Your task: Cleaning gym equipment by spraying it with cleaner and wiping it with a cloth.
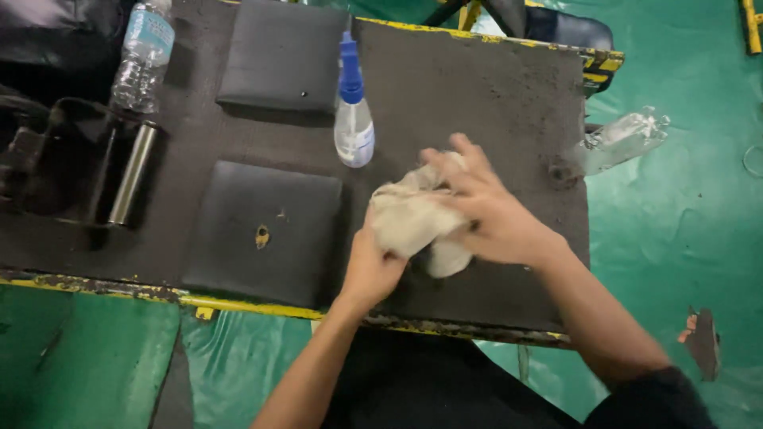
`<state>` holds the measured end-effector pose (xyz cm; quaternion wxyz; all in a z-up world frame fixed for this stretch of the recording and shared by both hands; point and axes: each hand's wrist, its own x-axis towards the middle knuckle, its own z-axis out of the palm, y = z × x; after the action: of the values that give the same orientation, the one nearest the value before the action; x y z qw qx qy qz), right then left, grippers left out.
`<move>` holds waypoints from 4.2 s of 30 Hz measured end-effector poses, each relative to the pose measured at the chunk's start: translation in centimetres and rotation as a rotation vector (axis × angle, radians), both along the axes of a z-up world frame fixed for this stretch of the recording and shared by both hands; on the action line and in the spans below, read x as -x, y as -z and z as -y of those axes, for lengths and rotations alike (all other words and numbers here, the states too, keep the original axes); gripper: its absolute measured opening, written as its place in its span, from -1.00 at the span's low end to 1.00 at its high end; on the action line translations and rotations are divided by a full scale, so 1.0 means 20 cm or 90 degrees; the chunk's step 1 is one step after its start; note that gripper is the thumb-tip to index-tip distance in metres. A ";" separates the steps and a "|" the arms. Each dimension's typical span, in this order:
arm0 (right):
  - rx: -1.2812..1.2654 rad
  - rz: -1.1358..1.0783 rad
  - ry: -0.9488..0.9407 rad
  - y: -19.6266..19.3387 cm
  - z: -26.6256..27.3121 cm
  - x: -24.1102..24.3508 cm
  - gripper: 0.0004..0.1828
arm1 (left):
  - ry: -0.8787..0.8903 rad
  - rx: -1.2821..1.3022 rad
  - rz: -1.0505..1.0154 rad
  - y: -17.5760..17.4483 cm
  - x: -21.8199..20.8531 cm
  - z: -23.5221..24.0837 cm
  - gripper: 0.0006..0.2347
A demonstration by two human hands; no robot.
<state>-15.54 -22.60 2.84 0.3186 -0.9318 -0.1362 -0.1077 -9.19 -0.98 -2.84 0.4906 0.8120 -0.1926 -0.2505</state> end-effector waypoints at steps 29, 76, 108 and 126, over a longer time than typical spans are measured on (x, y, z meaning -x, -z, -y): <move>0.171 -0.004 0.029 -0.03 -0.27 -0.01 -0.53 | -0.029 0.347 0.277 0.00 -0.10 -0.10 -0.72; 0.208 0.031 0.158 0.16 -0.27 -0.05 -0.26 | 0.081 0.265 0.153 -0.13 -0.28 -0.05 -0.79; 0.224 -0.131 0.134 -0.03 -0.31 -0.14 -0.38 | 0.034 0.320 0.182 -0.10 -0.31 -0.08 -0.78; 0.029 -0.149 0.112 -0.36 -0.17 0.11 0.06 | 0.119 0.267 0.201 -0.10 -0.24 -0.12 -0.76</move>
<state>-17.76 -19.13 9.99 0.3006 -0.9533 -0.0184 -0.0229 -4.43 1.33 -0.79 0.5869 0.7003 -0.3884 -0.1192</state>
